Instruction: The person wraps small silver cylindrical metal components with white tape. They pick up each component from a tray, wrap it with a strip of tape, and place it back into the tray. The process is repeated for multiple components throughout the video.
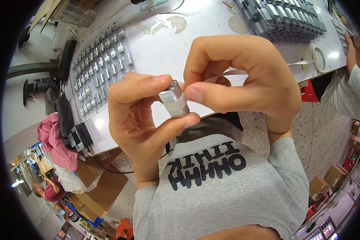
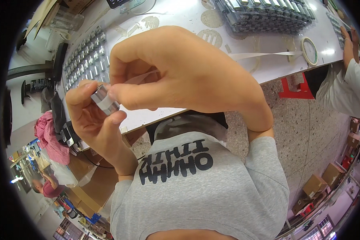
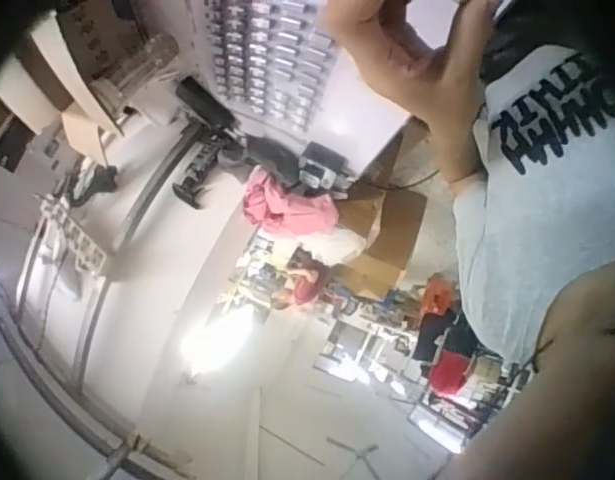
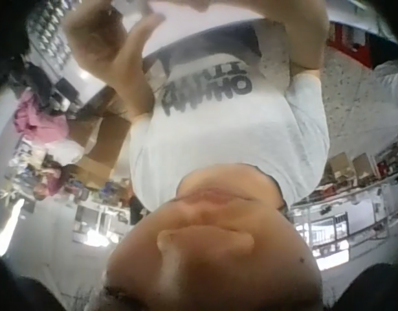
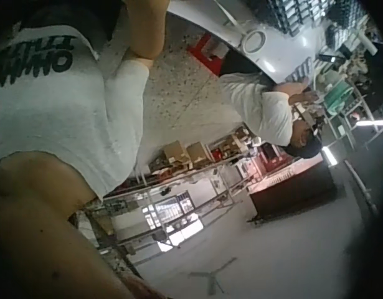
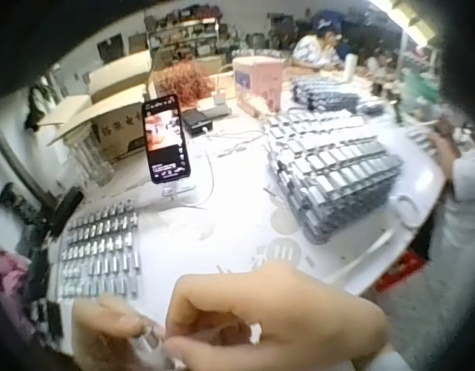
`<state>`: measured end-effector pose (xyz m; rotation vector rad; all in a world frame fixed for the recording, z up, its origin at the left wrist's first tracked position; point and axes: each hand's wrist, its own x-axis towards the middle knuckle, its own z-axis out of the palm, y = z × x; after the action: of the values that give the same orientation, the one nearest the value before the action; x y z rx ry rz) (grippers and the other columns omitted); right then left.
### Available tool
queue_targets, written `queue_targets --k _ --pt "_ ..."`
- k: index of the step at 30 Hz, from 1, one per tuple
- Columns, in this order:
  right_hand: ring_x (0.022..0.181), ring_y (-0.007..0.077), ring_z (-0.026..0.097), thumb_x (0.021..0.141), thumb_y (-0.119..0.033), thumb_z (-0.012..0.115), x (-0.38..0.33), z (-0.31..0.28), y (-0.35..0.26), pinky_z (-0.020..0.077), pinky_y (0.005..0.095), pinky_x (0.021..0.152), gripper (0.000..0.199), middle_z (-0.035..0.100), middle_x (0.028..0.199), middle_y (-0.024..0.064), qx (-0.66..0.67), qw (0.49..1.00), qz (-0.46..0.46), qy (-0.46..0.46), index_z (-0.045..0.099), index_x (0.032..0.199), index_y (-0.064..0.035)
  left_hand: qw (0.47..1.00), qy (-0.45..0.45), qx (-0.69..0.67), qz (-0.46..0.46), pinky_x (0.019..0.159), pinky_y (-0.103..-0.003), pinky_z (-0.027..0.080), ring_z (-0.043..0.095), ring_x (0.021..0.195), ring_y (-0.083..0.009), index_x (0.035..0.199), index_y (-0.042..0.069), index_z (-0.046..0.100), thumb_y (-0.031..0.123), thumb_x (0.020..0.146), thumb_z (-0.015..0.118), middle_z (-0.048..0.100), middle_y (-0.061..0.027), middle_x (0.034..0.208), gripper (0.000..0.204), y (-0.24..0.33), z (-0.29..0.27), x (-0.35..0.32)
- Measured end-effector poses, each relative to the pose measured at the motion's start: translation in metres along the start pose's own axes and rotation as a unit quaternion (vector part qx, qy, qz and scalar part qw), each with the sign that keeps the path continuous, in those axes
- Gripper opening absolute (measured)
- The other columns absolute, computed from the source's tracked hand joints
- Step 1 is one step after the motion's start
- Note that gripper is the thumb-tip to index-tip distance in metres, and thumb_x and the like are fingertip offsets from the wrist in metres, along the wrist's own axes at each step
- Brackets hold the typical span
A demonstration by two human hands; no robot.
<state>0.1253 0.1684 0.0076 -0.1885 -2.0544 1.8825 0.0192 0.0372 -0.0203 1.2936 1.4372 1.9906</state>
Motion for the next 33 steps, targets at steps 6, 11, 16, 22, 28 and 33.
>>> queue_targets --k 6,11,16,22,28,33 --pt "0.054 0.0043 0.049 0.073 -0.002 0.058 0.002 0.001 0.006 0.0343 0.0159 0.046 0.004 0.054 0.063 0.0013 -0.030 0.997 -0.066 0.033 0.055 0.073 0.0004 0.991 -0.009 0.077 0.110 0.076 -0.028 0.048 0.056 0.091 -0.0222 0.109 -0.006 0.045 -0.008 0.059 0.069 0.053 -0.0171 0.104 0.056 -0.007 0.003 -0.001" --pt "0.054 0.0044 0.049 0.074 -0.001 0.057 0.000 0.003 0.013 0.0355 0.0169 0.046 0.004 0.054 0.063 0.0015 -0.057 0.992 -0.103 0.055 0.053 0.074 0.0008 0.987 -0.019 0.139 0.082 0.077 -0.030 0.049 0.054 0.098 -0.0272 0.116 -0.007 0.038 -0.011 0.070 0.059 0.049 -0.0249 0.111 0.051 -0.002 0.010 0.001" --pt "0.052 0.0047 0.045 0.073 0.002 0.055 0.001 0.003 0.010 0.0346 0.0176 0.045 0.004 0.051 0.062 0.0015 -0.085 0.990 -0.103 0.042 0.051 0.074 0.0007 0.989 0.005 0.146 -0.039 0.083 -0.028 0.043 0.055 0.096 -0.0206 0.117 -0.009 0.038 0.001 0.082 0.048 0.050 -0.0223 0.111 0.037 0.012 0.018 -0.005" --pt "0.052 0.0057 0.044 0.071 0.004 0.054 -0.002 0.005 0.013 0.0353 0.0186 0.045 0.007 0.049 0.061 0.0016 -0.137 0.984 -0.100 0.057 0.051 0.075 -0.0001 0.980 0.000 0.179 -0.093 0.075 -0.021 0.043 0.058 0.083 -0.0118 0.110 -0.005 0.044 0.003 0.082 0.051 0.061 -0.0139 0.090 0.030 0.010 0.009 -0.001" --pt "0.051 0.0116 0.045 0.068 0.006 0.057 -0.003 0.005 0.015 0.0363 0.0227 0.045 0.014 0.049 0.065 0.0042 -0.233 0.959 -0.150 0.059 0.051 0.079 0.0003 0.981 0.002 0.099 -0.165 0.070 -0.021 0.045 0.059 0.077 -0.0105 0.099 -0.004 0.050 0.000 0.077 0.054 0.062 -0.0102 0.083 0.022 0.013 0.009 0.008" --pt "0.051 0.0173 0.043 0.060 0.005 0.063 -0.001 0.011 0.022 0.0345 0.0275 0.044 0.022 0.049 0.066 0.0067 -0.356 0.882 -0.301 0.068 0.051 0.078 0.0027 0.977 -0.070 0.006 -0.203 0.069 -0.020 0.046 0.059 0.075 -0.0106 0.091 -0.003 0.053 -0.006 0.071 0.050 0.061 -0.0062 0.078 0.020 0.004 -0.004 0.017"
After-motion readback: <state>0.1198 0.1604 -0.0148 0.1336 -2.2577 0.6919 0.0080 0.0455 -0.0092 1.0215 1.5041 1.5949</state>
